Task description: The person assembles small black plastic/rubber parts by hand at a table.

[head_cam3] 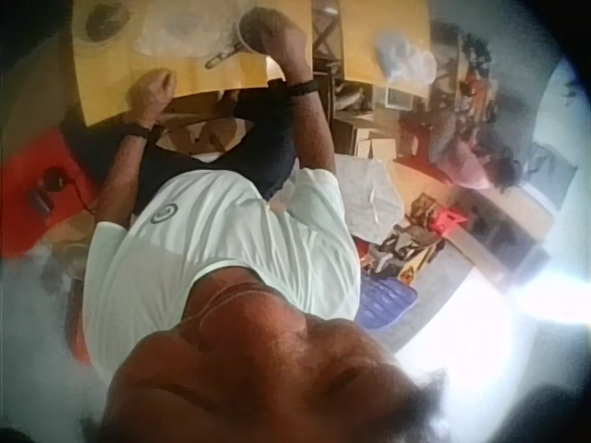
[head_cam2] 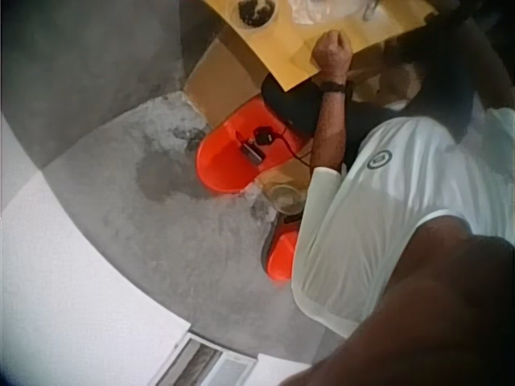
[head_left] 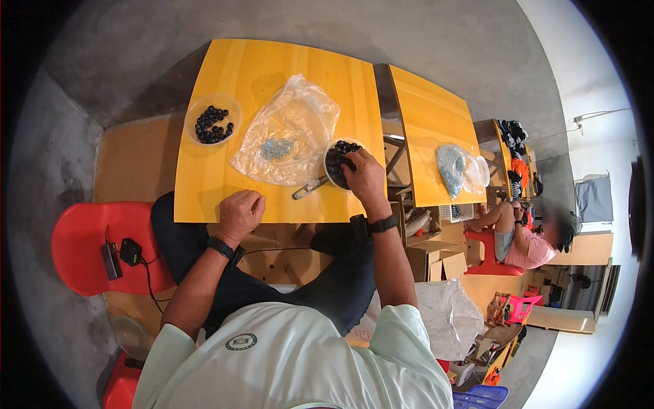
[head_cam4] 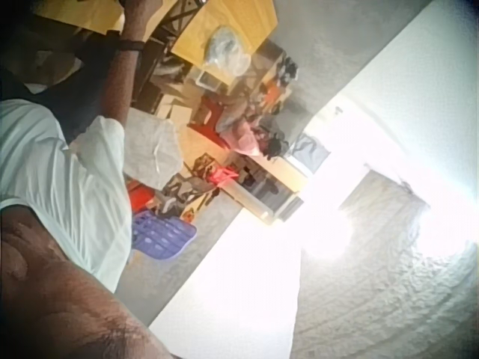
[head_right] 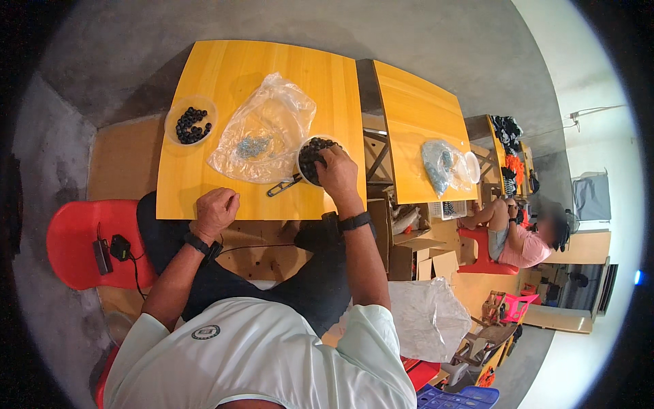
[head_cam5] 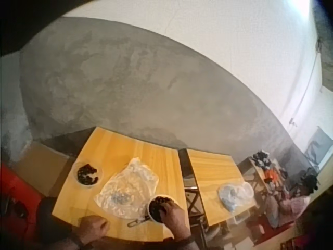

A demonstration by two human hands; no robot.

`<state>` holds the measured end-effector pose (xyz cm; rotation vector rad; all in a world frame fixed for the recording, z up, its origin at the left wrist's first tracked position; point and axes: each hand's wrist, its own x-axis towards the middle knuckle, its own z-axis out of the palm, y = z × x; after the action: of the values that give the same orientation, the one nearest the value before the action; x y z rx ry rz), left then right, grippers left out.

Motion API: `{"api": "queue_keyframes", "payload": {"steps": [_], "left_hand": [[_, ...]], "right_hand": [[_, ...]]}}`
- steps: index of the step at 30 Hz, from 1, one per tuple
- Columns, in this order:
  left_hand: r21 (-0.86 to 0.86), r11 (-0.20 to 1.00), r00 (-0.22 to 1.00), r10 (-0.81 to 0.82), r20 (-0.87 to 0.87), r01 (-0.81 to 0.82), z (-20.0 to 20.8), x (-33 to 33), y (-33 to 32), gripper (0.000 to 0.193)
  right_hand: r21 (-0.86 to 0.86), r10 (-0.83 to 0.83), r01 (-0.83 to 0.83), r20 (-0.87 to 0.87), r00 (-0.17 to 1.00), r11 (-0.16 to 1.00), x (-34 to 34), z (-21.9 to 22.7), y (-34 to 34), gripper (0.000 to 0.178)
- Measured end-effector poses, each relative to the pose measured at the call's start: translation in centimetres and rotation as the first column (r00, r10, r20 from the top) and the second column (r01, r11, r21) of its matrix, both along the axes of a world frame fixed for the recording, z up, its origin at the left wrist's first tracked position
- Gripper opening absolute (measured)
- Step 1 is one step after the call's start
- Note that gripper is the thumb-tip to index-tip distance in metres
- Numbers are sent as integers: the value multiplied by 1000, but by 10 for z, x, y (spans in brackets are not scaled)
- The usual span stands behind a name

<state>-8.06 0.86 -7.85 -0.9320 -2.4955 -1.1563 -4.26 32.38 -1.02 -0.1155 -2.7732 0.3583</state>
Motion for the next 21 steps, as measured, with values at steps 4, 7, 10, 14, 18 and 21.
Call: {"api": "queue_keyframes", "payload": {"steps": [4, 7, 10, 14, 18, 21], "left_hand": [[17, 1000, 1000, -5, -2, 6, -1, -1, 1, 15], [20, 1000, 1000, 2, -4, -2, 1, 0, 2, 14], [11, 1000, 1000, 7, -2, -7, 0, 0, 2, 13], [21, 1000, 1000, -9, 18, 9, 1, 1, 2, 8], [-5, 1000, 1000, -7, 19, 8, 3, 2, 3, 8], [-7, 1000, 1000, -3, 10, 3, 3, 1, 2, 9]], "right_hand": [[-174, -117, 100, -90, 989, 980, 11, -5, 1, 21], [-497, -263, 162, -140, 954, 852, 26, -14, -3, 15], [-862, -354, 91, -107, 929, 499, 42, -20, -2, 16], [-934, -267, -7, 96, 959, -358, 64, -24, 3, 30], [-832, -178, -38, 74, 981, -553, 72, -26, 3, 25], [-828, -149, -42, 50, 988, -559, 75, -22, 0, 25]]}}
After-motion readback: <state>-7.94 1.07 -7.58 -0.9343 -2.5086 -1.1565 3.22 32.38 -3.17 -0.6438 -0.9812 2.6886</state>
